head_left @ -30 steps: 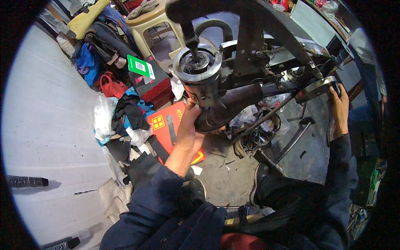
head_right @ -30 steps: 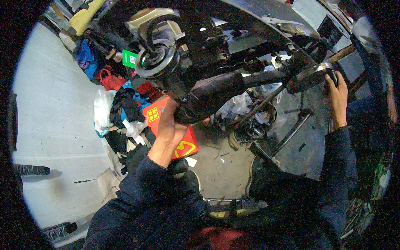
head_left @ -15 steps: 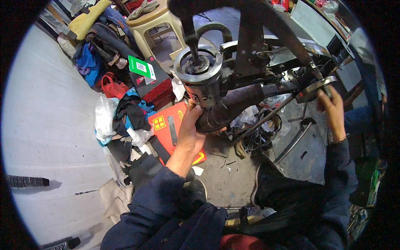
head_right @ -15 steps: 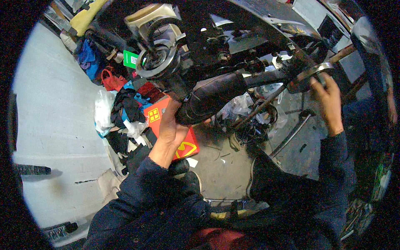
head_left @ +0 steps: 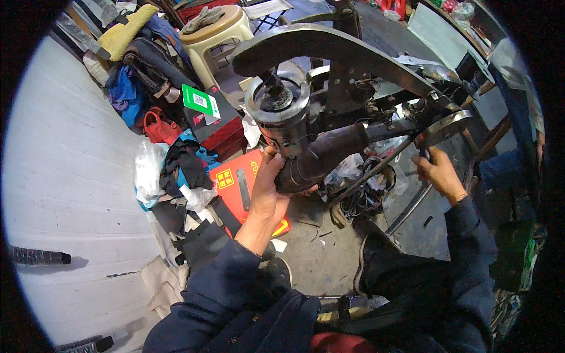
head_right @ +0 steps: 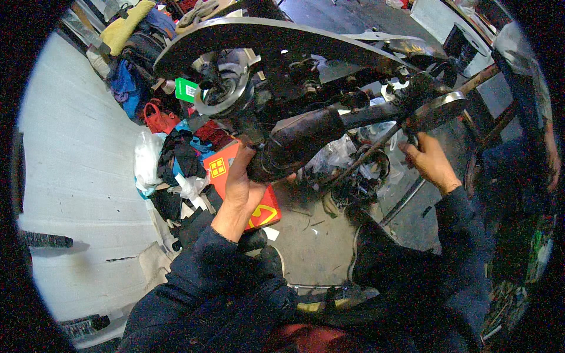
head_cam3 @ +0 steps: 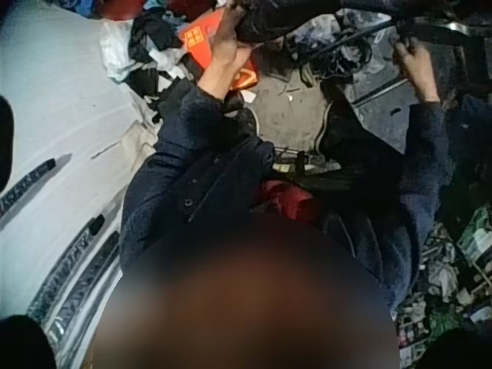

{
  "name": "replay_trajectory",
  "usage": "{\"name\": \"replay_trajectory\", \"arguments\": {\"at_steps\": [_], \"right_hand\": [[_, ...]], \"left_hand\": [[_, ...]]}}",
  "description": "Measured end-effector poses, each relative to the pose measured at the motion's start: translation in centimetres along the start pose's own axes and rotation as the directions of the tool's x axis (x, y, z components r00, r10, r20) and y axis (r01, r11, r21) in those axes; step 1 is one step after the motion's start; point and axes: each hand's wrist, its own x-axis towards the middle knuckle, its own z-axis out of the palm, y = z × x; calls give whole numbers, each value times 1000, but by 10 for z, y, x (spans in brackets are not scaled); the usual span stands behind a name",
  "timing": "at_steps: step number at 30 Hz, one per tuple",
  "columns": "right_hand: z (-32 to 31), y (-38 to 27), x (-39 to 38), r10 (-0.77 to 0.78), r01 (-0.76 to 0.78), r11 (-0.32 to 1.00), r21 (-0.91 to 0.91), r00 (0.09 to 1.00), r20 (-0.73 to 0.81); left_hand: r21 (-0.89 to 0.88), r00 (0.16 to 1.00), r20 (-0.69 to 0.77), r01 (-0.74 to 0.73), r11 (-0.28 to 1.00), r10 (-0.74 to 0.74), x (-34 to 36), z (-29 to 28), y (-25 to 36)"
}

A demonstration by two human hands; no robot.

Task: The person picks up a brown leather shoe and uses a sewing machine to stitch along the sole and heel. They rotate the shoe to guide the needle, then use shears to trim excess thread before inspecting the finished seam.

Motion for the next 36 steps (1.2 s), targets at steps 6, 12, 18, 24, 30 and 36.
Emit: {"name": "replay_trajectory", "arguments": {"at_steps": [6,12,18,24,30,36], "right_hand": [[-69,12,11,-41,168,954,247,893,-448],[-46,97,49,-64,18,993,-116,911,-408],[2,26,9,117,-139,986,93,970,212],[-60,-4,4,-170,261,921,289,937,-304],[-79,84,45,-17,1,999,-33,877,-480],[0,76,31,135,-136,990,-22,990,-38]], "left_hand": [[-35,999,12,-46,998,47,-4,5,0],[-51,998,-23,-61,997,60,-8,9,1],[-54,997,-18,-72,996,71,-5,5,-1],[-74,998,-40,-45,996,43,-6,5,-2],[-52,995,-53,-93,994,90,-9,8,-1],[-34,996,-29,-88,996,87,-7,6,0]]}}
